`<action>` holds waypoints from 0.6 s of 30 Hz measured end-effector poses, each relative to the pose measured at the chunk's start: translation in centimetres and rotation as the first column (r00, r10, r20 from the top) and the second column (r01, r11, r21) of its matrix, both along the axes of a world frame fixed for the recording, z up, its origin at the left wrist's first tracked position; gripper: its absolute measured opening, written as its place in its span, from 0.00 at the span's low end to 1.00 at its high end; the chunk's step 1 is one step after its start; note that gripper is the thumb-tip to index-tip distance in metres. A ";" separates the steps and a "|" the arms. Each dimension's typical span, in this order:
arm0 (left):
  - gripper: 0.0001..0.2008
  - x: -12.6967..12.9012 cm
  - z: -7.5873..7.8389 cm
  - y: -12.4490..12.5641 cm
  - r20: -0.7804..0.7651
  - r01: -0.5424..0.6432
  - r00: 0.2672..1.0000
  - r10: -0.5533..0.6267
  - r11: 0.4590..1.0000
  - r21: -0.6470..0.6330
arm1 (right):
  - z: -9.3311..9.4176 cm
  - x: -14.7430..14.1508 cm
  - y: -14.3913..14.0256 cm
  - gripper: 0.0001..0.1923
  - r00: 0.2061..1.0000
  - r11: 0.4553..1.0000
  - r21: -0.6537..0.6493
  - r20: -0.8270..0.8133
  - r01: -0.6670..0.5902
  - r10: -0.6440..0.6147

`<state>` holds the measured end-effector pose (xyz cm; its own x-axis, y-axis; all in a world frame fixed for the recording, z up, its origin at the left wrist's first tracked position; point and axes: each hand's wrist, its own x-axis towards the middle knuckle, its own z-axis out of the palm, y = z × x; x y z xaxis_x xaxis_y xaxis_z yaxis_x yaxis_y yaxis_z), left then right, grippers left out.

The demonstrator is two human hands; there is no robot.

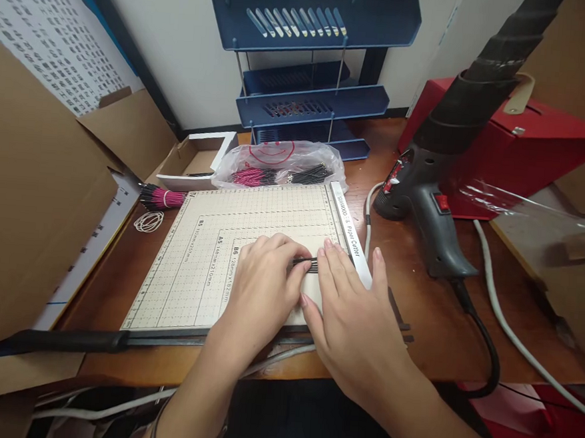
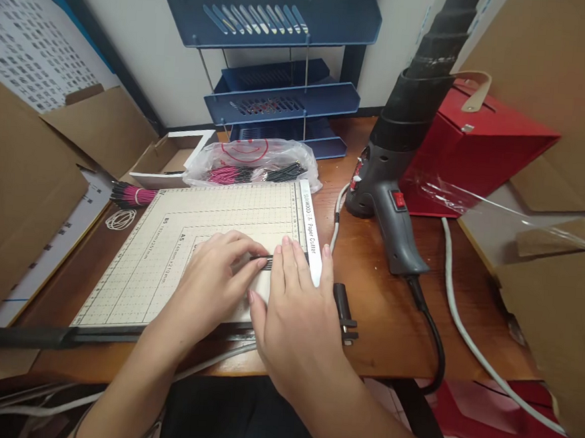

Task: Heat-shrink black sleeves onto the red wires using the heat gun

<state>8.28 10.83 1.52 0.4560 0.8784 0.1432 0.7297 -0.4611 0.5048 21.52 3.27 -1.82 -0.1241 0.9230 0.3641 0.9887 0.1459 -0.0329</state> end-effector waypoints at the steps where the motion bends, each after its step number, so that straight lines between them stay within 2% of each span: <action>1: 0.06 0.0 -0.1 0.0 0.003 -0.003 1.000 0.003 1.000 0.004 | 0.0 0.0 0.0 0.31 1.000 1.000 -0.001 -0.001 -0.003 0.003; 9: 0.07 -0.2 -0.4 -0.4 0.077 -0.009 0.997 0.006 0.999 0.033 | -0.1 0.0 0.0 0.31 1.000 1.000 0.002 -0.024 0.000 0.000; 14: 0.08 -0.9 0.0 -0.5 0.061 0.033 0.998 -0.032 0.999 -0.013 | 0.0 0.0 0.0 0.30 1.000 1.000 0.011 -0.006 -0.006 0.006; 18: 0.07 -0.9 0.1 0.0 0.068 0.041 0.997 -0.040 0.999 -0.019 | 0.0 0.0 0.0 0.31 1.000 1.000 -0.031 -0.014 0.005 -0.006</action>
